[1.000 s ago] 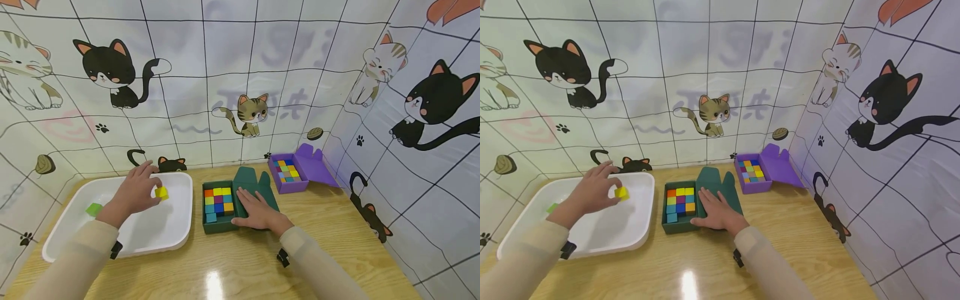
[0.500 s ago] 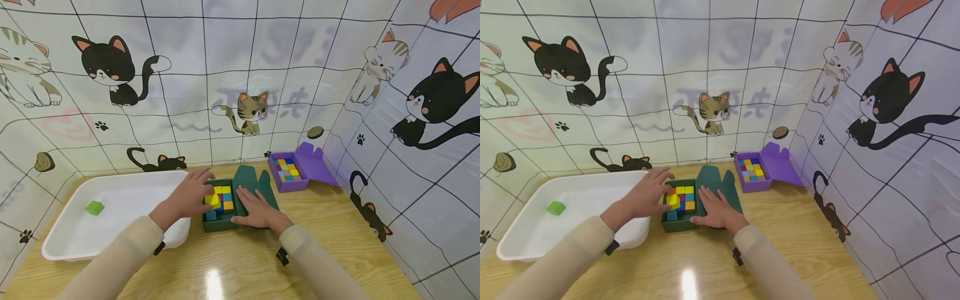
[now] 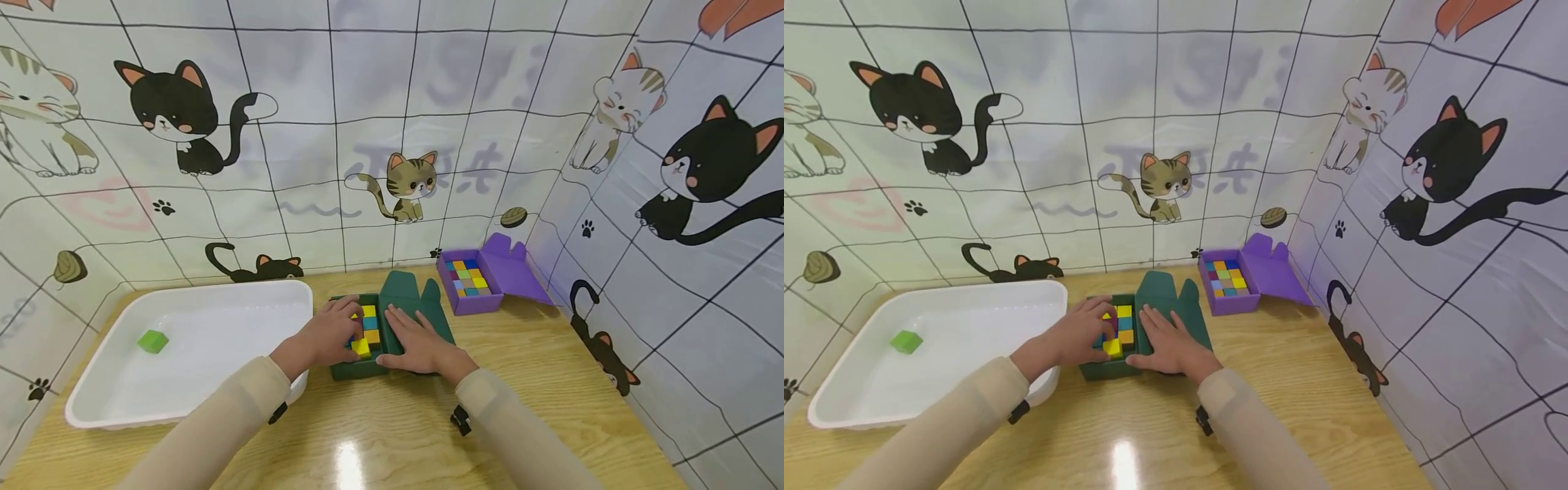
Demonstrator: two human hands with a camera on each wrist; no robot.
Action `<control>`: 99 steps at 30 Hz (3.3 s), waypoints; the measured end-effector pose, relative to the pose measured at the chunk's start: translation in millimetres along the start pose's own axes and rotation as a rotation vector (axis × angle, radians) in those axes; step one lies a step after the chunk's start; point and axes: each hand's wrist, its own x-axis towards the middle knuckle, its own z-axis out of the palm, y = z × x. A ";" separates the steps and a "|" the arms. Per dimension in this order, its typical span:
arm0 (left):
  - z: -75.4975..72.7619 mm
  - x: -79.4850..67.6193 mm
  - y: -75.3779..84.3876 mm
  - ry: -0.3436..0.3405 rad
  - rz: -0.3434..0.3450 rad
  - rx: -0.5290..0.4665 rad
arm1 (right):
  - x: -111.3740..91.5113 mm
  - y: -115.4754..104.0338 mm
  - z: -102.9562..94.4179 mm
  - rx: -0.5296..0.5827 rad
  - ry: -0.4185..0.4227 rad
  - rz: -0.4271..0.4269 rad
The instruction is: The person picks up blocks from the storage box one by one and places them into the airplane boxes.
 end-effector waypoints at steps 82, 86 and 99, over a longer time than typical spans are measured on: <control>5.8 -216.1 -216.5 0.102 -0.713 0.202 | -2.7 0.9 1.4 0.008 -0.005 0.000; 7.6 -215.2 -217.0 0.092 -0.728 0.210 | -2.7 1.2 1.8 0.008 -0.006 -0.005; 7.4 -213.5 -216.7 0.011 -0.731 0.144 | -1.8 -0.2 2.4 0.003 -0.008 -0.005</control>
